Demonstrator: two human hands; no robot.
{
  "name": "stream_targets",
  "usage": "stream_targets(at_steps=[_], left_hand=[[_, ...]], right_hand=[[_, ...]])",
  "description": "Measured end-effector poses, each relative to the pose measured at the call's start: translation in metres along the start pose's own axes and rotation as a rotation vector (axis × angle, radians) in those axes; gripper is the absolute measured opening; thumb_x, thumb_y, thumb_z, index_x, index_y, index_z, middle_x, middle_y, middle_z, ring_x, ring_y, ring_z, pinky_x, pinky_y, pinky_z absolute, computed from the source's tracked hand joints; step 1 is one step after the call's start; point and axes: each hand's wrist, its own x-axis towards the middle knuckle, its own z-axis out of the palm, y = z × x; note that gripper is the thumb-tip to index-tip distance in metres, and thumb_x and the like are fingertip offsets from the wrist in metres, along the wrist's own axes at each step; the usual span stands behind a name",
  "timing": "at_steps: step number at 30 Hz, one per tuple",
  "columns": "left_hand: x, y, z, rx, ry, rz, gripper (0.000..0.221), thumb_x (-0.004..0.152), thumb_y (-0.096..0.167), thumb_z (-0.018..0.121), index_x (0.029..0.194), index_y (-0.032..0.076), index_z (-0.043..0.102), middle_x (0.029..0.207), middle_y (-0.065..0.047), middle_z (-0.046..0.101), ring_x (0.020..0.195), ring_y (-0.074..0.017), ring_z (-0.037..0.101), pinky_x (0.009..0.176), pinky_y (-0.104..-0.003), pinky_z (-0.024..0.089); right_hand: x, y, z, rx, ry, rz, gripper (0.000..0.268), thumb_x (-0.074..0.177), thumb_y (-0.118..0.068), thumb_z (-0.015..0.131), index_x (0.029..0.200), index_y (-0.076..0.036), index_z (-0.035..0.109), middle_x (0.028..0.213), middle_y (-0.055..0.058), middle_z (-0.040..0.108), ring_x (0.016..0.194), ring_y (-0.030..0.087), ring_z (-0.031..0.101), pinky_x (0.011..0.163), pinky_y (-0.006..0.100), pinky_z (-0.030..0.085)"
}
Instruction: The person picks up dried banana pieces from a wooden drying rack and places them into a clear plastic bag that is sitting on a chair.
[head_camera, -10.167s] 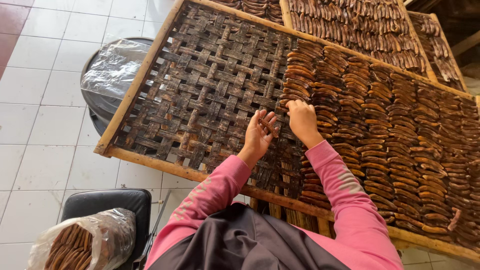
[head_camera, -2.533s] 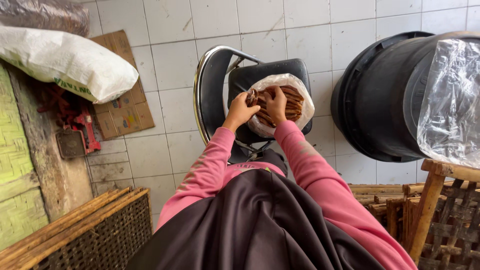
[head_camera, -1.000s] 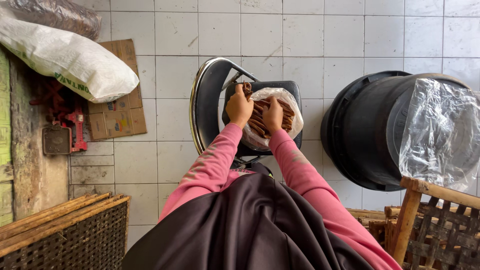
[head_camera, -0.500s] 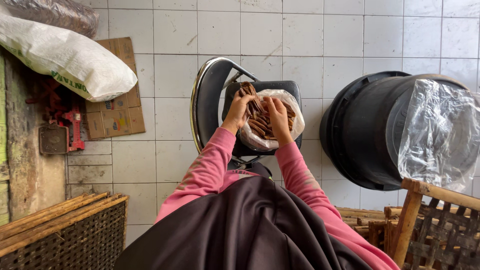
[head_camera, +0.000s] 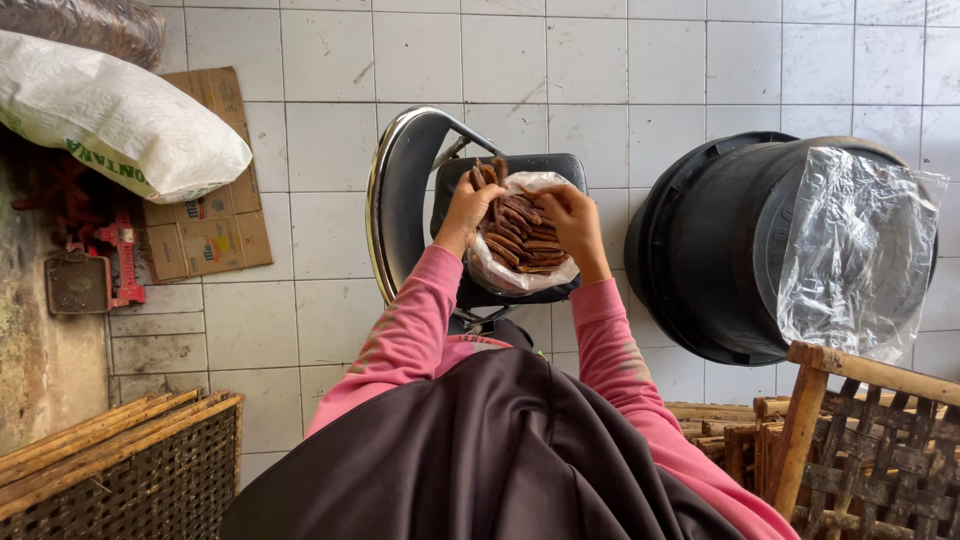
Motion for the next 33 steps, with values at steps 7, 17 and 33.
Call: stream_targets(at_steps=[7,17,33], left_hand=[[0.022,0.016,0.03,1.036,0.133,0.643,0.078,0.059,0.031,0.095,0.121,0.003,0.057,0.107,-0.019,0.074,0.092,-0.0294,0.074,0.073,-0.035,0.061],[0.069,0.007,0.057,1.641,-0.123,0.711,0.016,0.094,0.008,0.067,0.108,0.01,0.06,0.083,-0.01,0.075,0.079,-0.0267,0.077,0.064,-0.037,0.062],[0.035,0.024,0.04,1.102,0.073,0.514,0.051,0.078,0.029,0.085,0.116,0.008,0.058,0.093,-0.01,0.076,0.084,-0.0271,0.076,0.065,-0.037,0.059]], right_hand=[[0.008,0.056,0.006,-0.019,0.161,0.385,0.017,0.099,-0.007,0.065,0.115,-0.003,0.07,0.088,0.007,0.073,0.075,0.011,0.066,0.063,0.025,0.05],[0.038,0.119,0.079,-0.063,0.38,0.031,0.015,0.09,0.006,0.064,0.104,0.0,0.066,0.101,0.013,0.075,0.091,0.021,0.071,0.084,0.031,0.055],[0.03,0.099,0.09,-0.765,0.474,-0.123,0.013,0.087,-0.004,0.067,0.095,-0.01,0.076,0.106,0.008,0.07,0.102,0.035,0.062,0.09,0.051,0.048]])
